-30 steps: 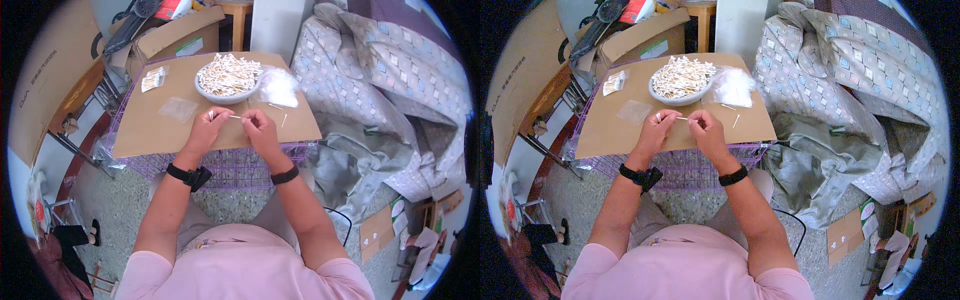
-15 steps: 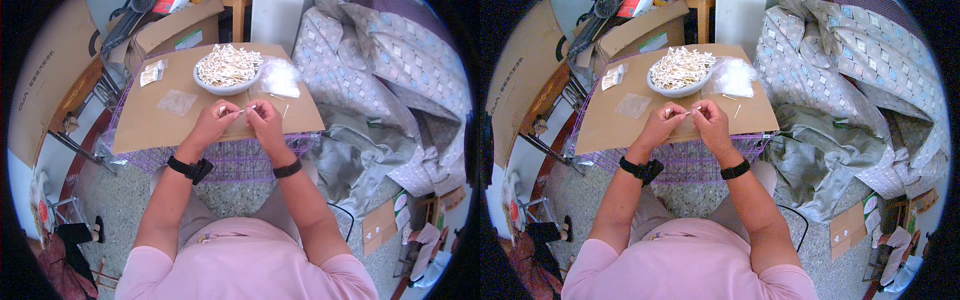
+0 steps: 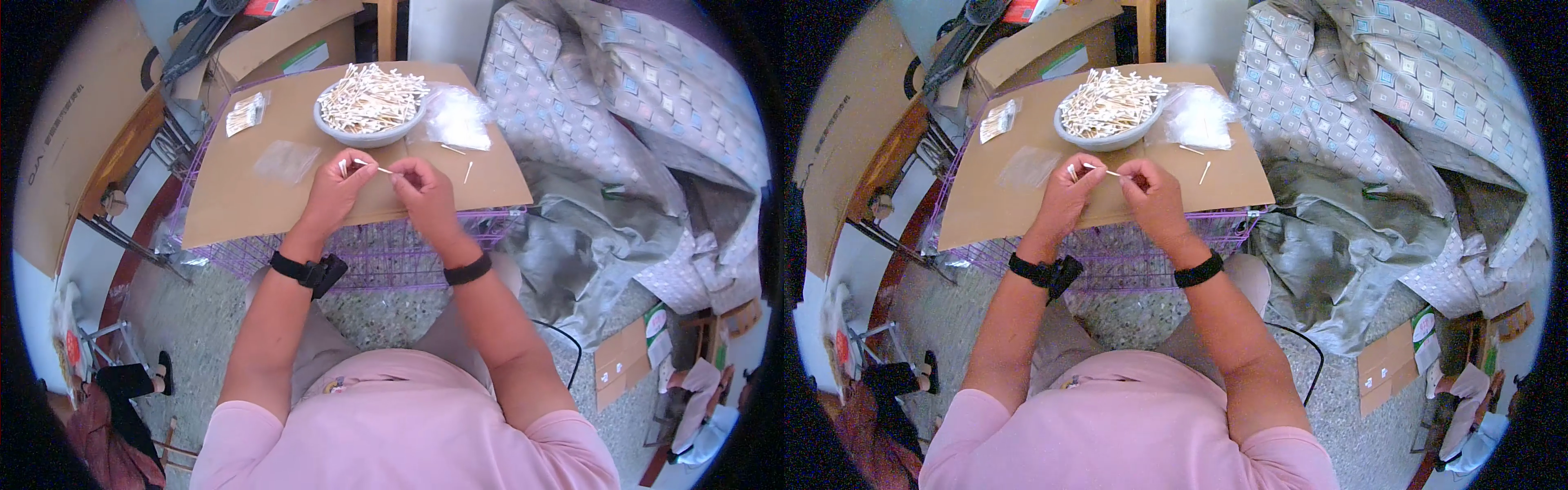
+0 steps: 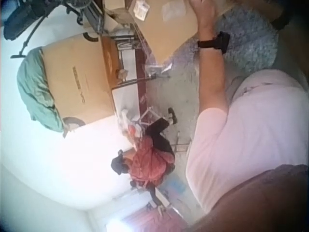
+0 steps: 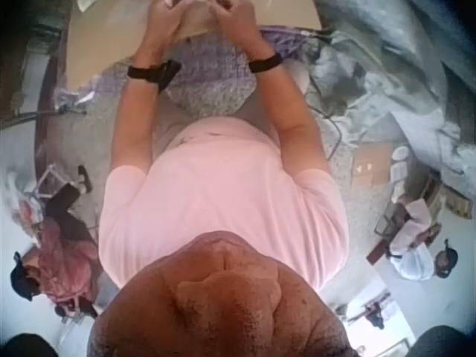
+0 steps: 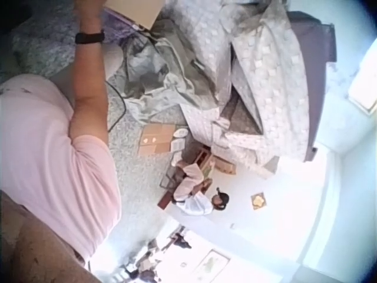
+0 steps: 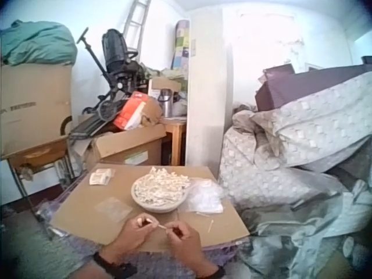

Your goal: Packaging individual cotton swabs into small plastic bags.

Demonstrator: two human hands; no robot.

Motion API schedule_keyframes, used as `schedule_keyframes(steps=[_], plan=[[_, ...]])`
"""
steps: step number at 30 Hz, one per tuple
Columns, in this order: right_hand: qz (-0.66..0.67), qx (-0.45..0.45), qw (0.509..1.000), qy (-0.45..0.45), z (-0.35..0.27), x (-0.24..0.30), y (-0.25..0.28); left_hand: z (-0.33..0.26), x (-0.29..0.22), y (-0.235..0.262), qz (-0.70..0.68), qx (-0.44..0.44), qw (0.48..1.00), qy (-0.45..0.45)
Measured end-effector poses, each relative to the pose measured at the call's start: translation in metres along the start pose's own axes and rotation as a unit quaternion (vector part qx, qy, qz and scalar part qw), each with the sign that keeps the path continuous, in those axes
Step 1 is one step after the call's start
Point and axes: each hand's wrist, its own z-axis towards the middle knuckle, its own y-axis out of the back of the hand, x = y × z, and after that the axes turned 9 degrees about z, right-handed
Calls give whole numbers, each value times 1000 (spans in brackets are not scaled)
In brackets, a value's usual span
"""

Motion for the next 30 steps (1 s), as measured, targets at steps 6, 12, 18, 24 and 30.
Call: schedule_keyframes(steps=[6, 12, 18, 24, 30], plan=[[121, -35, 992, -30, 1, 0, 3, 4, 8, -5, 82, 18, 994, -75], [162, -35, 986, -15, 2, -2, 3, 2, -1, -5, 224, 84, 970, -45], [148, -16, 989, -23, 2, -2, 4, 4, 2, -1, 261, 90, 959, -70], [157, -28, 987, -20, 2, 2, 1, 5, 7, -2, 199, 77, 975, -62], [170, -15, 985, -13, 1, 5, 3, 5, 8, -1, 192, 109, 974, -40]])
